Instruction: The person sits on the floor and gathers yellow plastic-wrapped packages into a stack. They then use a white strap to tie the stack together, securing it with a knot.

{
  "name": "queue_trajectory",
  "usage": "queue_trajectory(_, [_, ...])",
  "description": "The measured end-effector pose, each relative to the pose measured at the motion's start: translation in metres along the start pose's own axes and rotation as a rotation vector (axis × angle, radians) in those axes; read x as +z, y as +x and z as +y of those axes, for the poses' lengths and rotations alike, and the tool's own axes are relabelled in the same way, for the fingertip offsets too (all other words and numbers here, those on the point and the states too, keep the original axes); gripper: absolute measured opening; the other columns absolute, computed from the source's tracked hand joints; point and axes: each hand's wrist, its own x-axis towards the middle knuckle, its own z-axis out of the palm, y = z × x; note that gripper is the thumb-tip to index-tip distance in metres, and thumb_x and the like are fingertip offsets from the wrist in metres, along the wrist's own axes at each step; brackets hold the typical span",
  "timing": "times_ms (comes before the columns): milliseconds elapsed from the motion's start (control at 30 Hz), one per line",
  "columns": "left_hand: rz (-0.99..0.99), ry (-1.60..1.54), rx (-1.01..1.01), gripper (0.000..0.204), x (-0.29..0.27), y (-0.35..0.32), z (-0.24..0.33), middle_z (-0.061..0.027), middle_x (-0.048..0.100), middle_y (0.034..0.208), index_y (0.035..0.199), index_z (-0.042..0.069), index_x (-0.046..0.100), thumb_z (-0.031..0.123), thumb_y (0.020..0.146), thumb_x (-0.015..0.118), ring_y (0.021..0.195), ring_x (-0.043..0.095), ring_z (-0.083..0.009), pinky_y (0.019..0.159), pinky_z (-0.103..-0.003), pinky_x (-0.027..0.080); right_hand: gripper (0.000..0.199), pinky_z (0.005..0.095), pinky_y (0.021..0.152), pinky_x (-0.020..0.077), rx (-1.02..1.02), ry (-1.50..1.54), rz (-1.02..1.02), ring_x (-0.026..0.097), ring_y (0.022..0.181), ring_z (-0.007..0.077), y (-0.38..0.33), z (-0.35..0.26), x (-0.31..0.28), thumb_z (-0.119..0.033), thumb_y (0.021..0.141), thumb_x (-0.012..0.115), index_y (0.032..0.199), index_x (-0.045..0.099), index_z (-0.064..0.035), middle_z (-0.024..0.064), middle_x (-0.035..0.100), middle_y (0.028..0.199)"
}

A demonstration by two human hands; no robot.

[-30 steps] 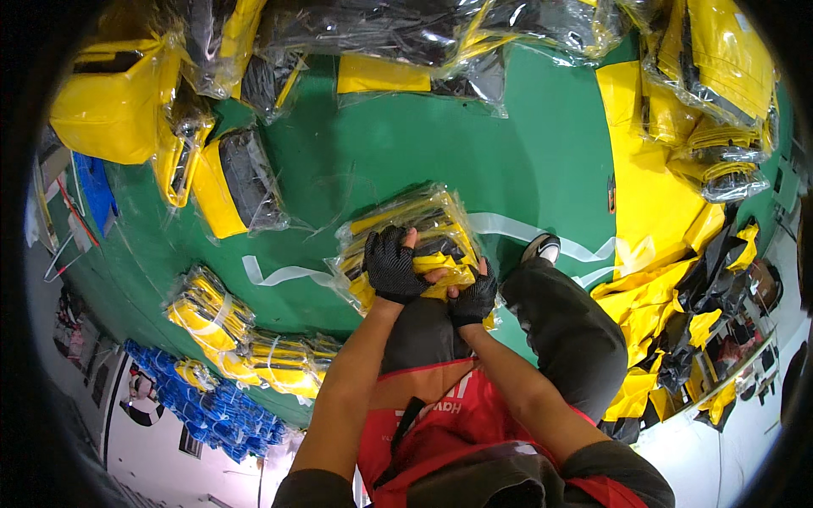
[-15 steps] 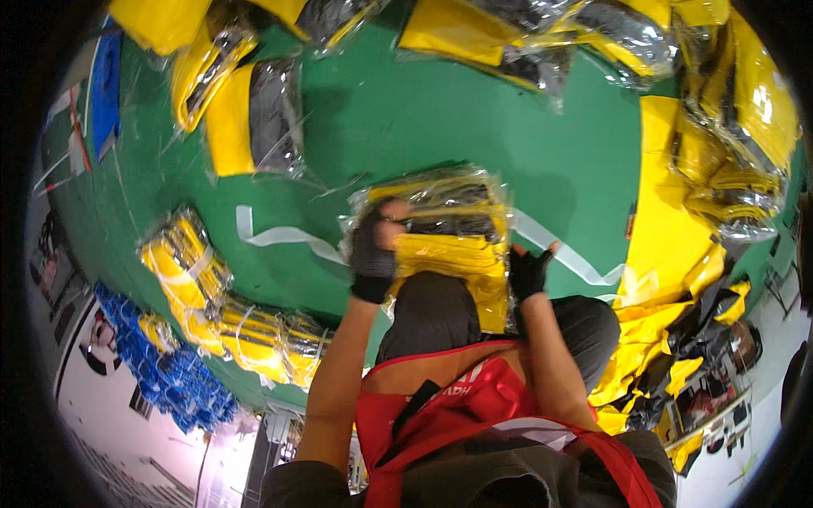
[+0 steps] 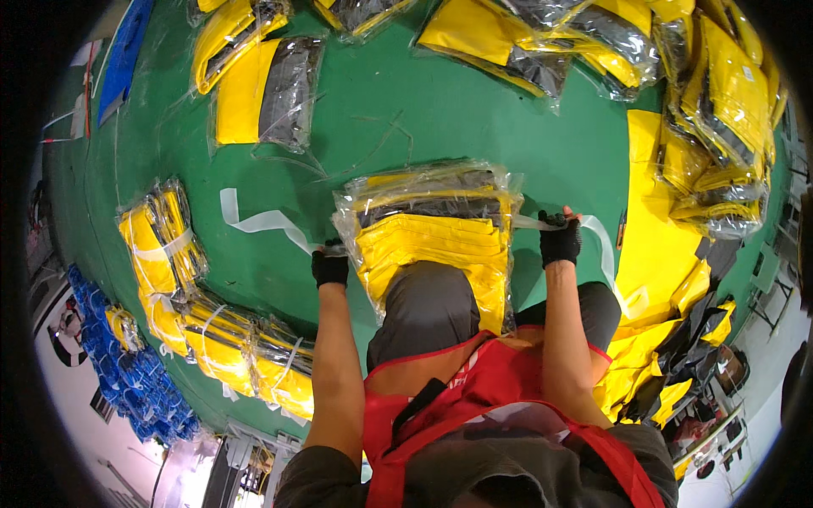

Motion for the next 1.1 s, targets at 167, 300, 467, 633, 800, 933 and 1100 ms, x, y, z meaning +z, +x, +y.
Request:
queue_trajectory(167, [-0.173,0.976,0.339,0.012,0.018,-0.067,0.012,0.0004,0.041,0.066,0.084,0.011,0.048,0.023,0.085,0.052,0.060,0.045,-0.0158,0.052,-0.034,0.041,0.034,0.0360,0.065,0.0446,0.002,-0.239,-0.203,0.044,0.052,0.0155,-0.077,-0.095,-0.031,-0.039,0.092,0.042,0.090,0.049,-0.0051,0.0007,0.042,0.058])
queue_trajectory(300, [-0.179,0.484,0.066,0.016,0.072,-0.163,0.034,0.0013,0.034,0.058,0.071,0.011,0.038,0.007,0.076,0.052,0.049,0.040,-0.0144,0.042,-0.030,0.034,0.031,0.0253,0.053,0.0435,-0.169,-0.357,-0.232,0.052,0.060,0.0152,-0.149,-0.104,-0.046,-0.037,0.090,0.049,0.093,0.052,-0.0054,0.0043,0.052,0.069])
queue_trajectory(467, [-0.547,0.234,-0.012,0.018,0.109,-0.306,0.126,0.0025,0.036,0.064,0.070,0.013,0.040,0.010,0.081,0.054,0.057,0.040,-0.0120,0.051,-0.026,0.039,0.031,0.0268,0.058,0.0422,-0.123,-0.800,-0.336,0.043,0.060,0.0100,-0.134,-0.090,-0.029,-0.036,0.095,0.038,0.097,0.056,-0.0102,0.0010,0.045,0.067])
queue_trajectory(633, [-0.512,1.574,0.668,0.023,0.210,-0.374,0.063,-0.0066,0.052,0.091,0.100,0.005,0.049,0.019,0.083,0.055,0.081,0.050,-0.0184,0.075,-0.031,0.040,0.117,0.0386,0.098,0.0302,-0.980,-1.304,-1.000,0.042,0.111,0.0359,-0.201,-0.013,0.030,-0.049,0.050,0.081,0.134,0.020,0.0061,0.0253,0.042,0.116])
queue_trajectory(800, [-1.111,1.622,0.787,0.048,0.265,-0.391,-0.120,-0.0140,0.054,0.112,0.117,0.003,0.048,0.033,0.081,0.057,0.097,0.053,-0.0269,0.092,-0.036,0.037,0.072,0.0395,0.091,0.0367,-1.291,-1.414,-0.943,0.048,0.106,0.0334,-0.252,-0.044,0.043,-0.044,0.077,0.060,0.133,0.035,-0.0063,0.0195,0.050,0.112])
queue_trajectory(933, [-0.869,1.361,1.015,0.055,0.290,-0.386,-0.087,-0.0167,0.053,0.115,0.116,0.003,0.050,0.041,0.078,0.057,0.099,0.053,-0.0319,0.093,-0.037,0.037,0.061,0.0402,0.090,0.0376,-1.024,-1.211,-1.106,0.049,0.104,0.0345,-0.239,-0.037,0.017,-0.040,0.080,0.056,0.129,0.040,-0.0075,0.0185,0.053,0.109])
queue_trajectory(1100, [-0.982,2.147,0.285,0.055,0.298,-0.298,-0.084,-0.0170,0.060,0.103,0.106,0.003,0.057,0.047,0.074,0.060,0.095,0.057,-0.0320,0.085,-0.038,0.042,0.052,0.0421,0.078,0.0431,-0.637,-1.254,-1.044,0.055,0.091,0.0370,-0.234,-0.029,0.006,-0.046,0.077,0.056,0.106,0.053,-0.0024,0.0211,0.057,0.092])
